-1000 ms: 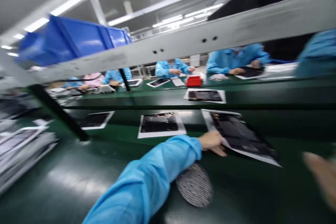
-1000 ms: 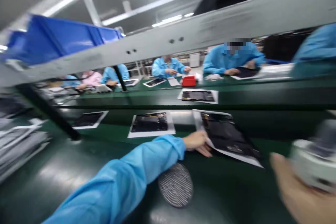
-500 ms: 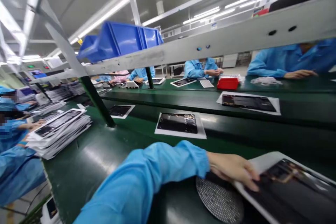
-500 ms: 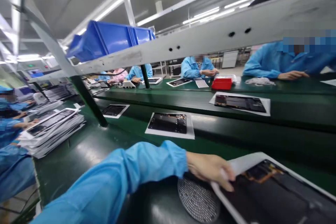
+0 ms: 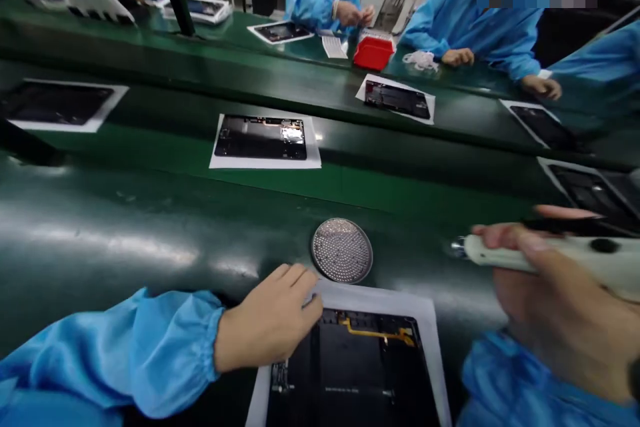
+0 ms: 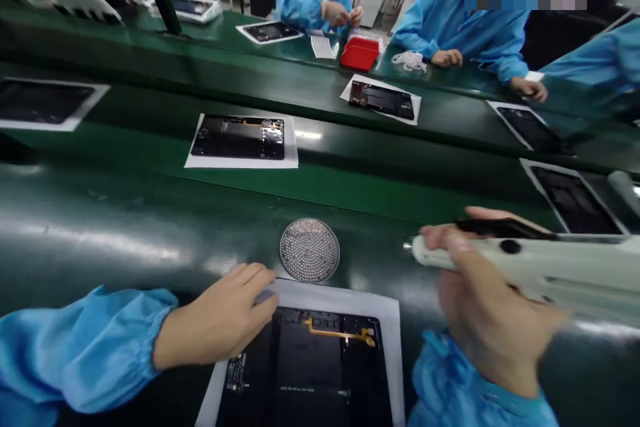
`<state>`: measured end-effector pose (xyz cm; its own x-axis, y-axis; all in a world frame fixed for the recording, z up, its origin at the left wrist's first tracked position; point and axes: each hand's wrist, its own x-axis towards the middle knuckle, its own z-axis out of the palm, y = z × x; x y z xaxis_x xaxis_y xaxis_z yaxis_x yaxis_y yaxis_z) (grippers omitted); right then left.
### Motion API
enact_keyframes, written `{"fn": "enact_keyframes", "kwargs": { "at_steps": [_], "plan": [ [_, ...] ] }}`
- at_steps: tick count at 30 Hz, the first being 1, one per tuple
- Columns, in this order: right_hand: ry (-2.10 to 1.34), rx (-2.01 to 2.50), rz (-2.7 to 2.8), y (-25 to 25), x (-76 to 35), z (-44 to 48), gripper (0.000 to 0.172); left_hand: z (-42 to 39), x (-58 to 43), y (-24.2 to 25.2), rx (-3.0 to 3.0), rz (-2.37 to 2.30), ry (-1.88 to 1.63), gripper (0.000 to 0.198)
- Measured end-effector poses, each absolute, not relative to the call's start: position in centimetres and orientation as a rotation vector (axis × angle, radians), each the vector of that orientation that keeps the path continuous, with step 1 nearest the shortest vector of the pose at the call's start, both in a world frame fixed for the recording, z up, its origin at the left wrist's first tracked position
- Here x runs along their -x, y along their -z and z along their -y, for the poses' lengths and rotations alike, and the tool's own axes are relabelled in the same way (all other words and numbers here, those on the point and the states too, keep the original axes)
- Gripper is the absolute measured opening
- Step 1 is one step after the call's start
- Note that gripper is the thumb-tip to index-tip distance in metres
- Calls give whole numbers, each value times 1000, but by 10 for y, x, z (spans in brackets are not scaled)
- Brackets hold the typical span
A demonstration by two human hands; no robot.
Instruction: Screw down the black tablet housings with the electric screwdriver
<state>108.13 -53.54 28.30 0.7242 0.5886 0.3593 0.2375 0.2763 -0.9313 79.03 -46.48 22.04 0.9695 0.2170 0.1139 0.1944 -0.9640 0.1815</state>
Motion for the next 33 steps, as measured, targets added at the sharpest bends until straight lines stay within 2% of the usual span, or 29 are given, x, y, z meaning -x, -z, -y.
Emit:
{"fn": "enact_keyframes", "kwargs": {
  "at_steps": [3, 8, 12, 16, 24, 33],
  "plan": [
    [-517, 1184, 862, -273, -1047, 509, 27, 474, -793, -204, -2977, -197, -502, 10],
    [-658, 1139, 823, -246, -1009, 477, 19, 474, -802, -188, -2864, -118, -797, 13],
    [-669, 1156, 843, -235, -1001, 472, 17, 476, -803, -184, -2831, -75, -639, 7],
    [-684, 1172, 882, -231, -1002, 472, 17, 477, -804, -182, -2795, -96, -482, 11],
    [-691, 1204, 886, -228, -1006, 472, 16, 477, -805, -184, -2754, -154, -523, 6],
    [-683, 1248, 884, -232, -1004, 472, 15, 478, -805, -183, -2751, -138, -488, 11]
  ]
}}
